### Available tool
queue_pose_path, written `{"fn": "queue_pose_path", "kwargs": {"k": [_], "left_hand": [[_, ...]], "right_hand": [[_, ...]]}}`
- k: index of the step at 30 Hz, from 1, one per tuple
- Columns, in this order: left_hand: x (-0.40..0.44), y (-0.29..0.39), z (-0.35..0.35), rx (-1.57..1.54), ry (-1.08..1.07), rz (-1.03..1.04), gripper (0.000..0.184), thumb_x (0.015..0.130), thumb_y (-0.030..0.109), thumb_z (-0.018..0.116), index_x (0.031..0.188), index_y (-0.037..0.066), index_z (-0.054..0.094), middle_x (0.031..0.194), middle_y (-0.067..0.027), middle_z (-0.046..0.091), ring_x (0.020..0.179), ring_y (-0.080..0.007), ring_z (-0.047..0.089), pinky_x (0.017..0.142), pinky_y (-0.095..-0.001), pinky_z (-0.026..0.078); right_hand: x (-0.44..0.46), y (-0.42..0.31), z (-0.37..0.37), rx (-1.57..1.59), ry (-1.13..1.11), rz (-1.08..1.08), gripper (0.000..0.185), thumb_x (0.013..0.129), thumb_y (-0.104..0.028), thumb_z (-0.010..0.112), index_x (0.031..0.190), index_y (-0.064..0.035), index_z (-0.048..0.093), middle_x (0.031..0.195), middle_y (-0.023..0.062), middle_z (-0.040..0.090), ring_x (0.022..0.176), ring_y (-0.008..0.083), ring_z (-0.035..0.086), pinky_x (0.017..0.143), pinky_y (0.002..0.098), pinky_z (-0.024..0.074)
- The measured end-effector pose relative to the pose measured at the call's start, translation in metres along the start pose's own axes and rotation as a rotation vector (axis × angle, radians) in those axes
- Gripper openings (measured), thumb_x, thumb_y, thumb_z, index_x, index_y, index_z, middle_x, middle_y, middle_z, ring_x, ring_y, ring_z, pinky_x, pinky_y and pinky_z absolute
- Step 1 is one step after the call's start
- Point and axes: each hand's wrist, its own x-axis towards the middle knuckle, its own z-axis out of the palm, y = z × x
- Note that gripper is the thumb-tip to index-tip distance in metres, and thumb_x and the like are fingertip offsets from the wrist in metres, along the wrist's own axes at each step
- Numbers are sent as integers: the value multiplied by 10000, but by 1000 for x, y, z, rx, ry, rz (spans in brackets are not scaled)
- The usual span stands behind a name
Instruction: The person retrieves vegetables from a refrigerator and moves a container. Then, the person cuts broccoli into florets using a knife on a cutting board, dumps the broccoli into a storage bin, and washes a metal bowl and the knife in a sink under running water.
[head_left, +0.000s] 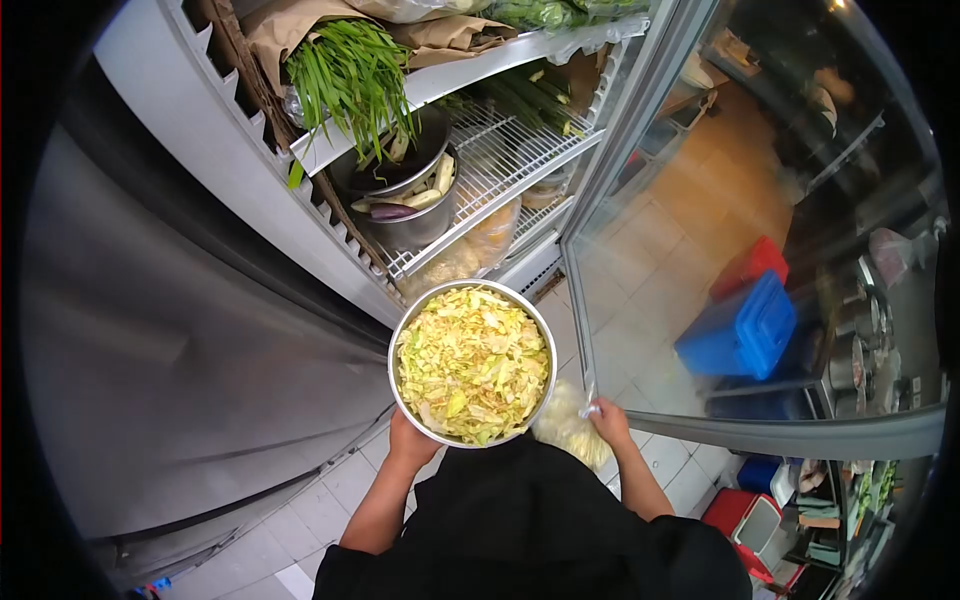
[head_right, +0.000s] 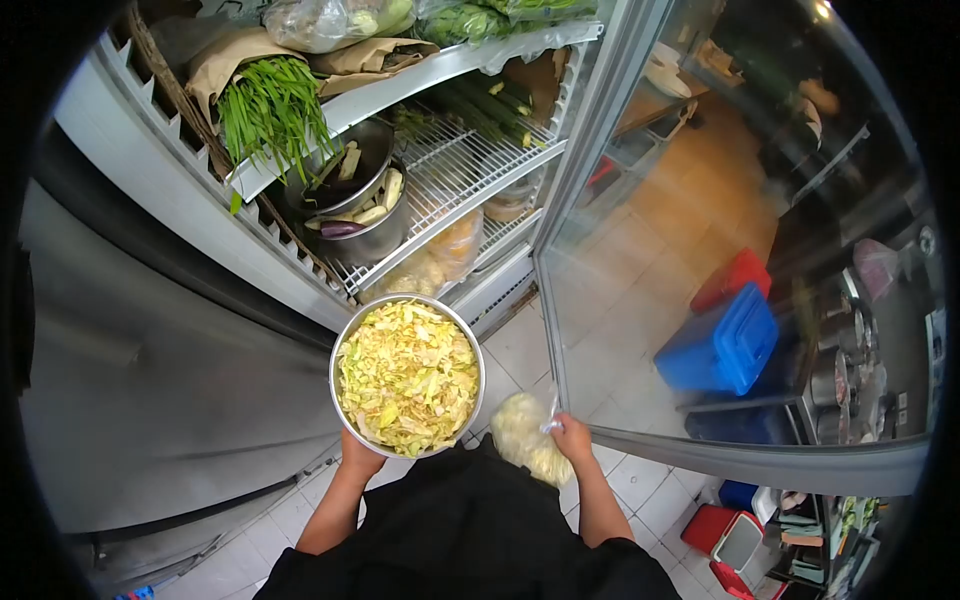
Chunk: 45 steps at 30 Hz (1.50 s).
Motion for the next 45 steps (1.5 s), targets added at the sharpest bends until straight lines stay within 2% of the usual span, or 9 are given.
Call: {"fn": "queue_pose_path", "kwargs": {"k": [4,8,10,14,16,19,29,32,45], "left_hand": [[-23,16,5,107,105,20,538,626,201,886,1108,71,686,1126,-123,691,1058,-326,648,886,-387,514],[-53,36,16,45,183,-71,554,624,191,895,1120,64,682,1121,-127,698,1045,-318,659,880,-383,518],[-80,43,26,74,254,-69,563,622,192,897,1124,59,680,1121,-129,698,1046,-313,660,882,-382,518],[-127,59,39,56,374,-108,582,626,189,899,1142,46,671,1139,-127,694,1059,-286,659,898,-368,514],[-156,65,47,21,427,-151,600,635,193,897,1162,37,657,1152,-120,688,1065,-267,654,910,-360,508],[-204,63,58,31,446,-158,760,630,139,913,1279,-5,545,1226,-117,640,1096,-221,626,943,-349,503],[-283,85,92,111,566,-259,621,652,104,888,1190,-37,611,1130,-129,688,1025,-221,661,908,-346,518],[-288,95,93,74,572,-297,567,660,92,867,1159,-41,631,1106,-128,700,1010,-222,670,908,-345,516],[-355,95,31,61,704,-338,518,639,170,877,1092,8,683,1108,-134,699,1019,-283,668,897,-369,511]], "right_hand": [[-33,42,-20,-179,-130,-115,263,796,-206,661,1023,-73,655,889,164,690,878,358,668,770,463,526],[-53,73,-38,-225,-304,-89,257,787,-194,659,1016,-79,654,898,159,687,897,356,668,784,456,525],[-64,89,-46,-330,-336,-270,261,793,-207,652,1031,-100,648,936,143,685,944,343,663,821,472,506],[-73,116,-62,-423,-397,-318,273,808,-223,634,1060,-120,639,990,129,685,1012,326,649,884,494,469],[-71,126,-74,-478,-513,-230,296,817,-249,621,1089,-134,631,1014,114,687,1046,324,635,934,534,419],[-85,144,-94,-594,-547,-254,288,815,-255,617,1078,-138,638,1021,105,688,1050,321,633,956,558,392],[-86,220,-134,-576,-460,-656,202,788,-230,621,962,-136,665,954,89,674,961,320,636,924,524,426],[-76,216,-129,-517,-571,-767,172,782,-174,633,936,-98,641,939,108,661,947,341,624,836,453,494],[-126,98,-39,-466,-752,-962,140,803,-213,606,896,-111,586,951,113,651,991,339,619,867,481,474]]}}
